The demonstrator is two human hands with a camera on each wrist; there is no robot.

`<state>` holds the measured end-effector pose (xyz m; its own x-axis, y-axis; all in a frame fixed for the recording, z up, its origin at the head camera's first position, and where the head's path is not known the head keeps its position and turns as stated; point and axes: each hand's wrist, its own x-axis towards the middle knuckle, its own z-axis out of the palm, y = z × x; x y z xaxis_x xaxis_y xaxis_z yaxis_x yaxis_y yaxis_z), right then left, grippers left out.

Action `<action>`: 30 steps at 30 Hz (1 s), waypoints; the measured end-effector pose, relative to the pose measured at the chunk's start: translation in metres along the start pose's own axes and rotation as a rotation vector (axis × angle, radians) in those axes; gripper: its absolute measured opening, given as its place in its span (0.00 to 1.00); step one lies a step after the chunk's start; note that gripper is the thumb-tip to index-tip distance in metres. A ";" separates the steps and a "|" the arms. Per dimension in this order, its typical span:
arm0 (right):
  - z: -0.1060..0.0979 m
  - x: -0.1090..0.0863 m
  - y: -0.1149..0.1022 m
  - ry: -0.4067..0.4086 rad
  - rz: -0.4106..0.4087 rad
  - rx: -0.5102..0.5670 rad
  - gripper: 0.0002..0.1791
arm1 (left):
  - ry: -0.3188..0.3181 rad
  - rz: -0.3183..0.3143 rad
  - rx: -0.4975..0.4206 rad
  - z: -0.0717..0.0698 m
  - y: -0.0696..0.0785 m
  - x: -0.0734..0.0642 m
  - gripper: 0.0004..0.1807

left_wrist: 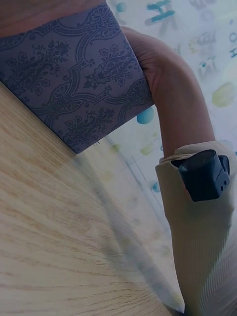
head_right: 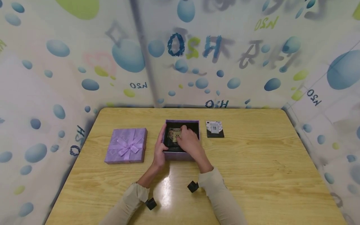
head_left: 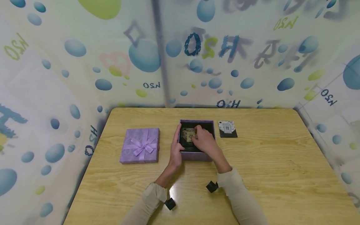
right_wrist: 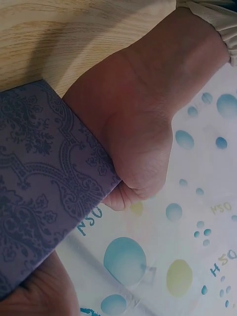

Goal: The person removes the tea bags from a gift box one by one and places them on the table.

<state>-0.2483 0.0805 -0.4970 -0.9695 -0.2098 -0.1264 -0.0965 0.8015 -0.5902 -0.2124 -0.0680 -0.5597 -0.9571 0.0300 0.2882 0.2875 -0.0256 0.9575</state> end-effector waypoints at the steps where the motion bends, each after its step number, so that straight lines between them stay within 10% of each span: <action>1: 0.000 0.000 0.000 -0.003 0.003 0.005 0.26 | -0.001 -0.002 0.003 0.000 0.000 0.000 0.50; 30: -0.003 0.001 0.000 0.096 -0.035 0.048 0.22 | -0.020 0.029 -0.008 0.000 -0.001 -0.001 0.48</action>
<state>-0.2496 0.0818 -0.4946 -0.9831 -0.1806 -0.0294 -0.1219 0.7662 -0.6309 -0.2120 -0.0679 -0.5606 -0.9476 0.0487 0.3157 0.3143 -0.0352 0.9487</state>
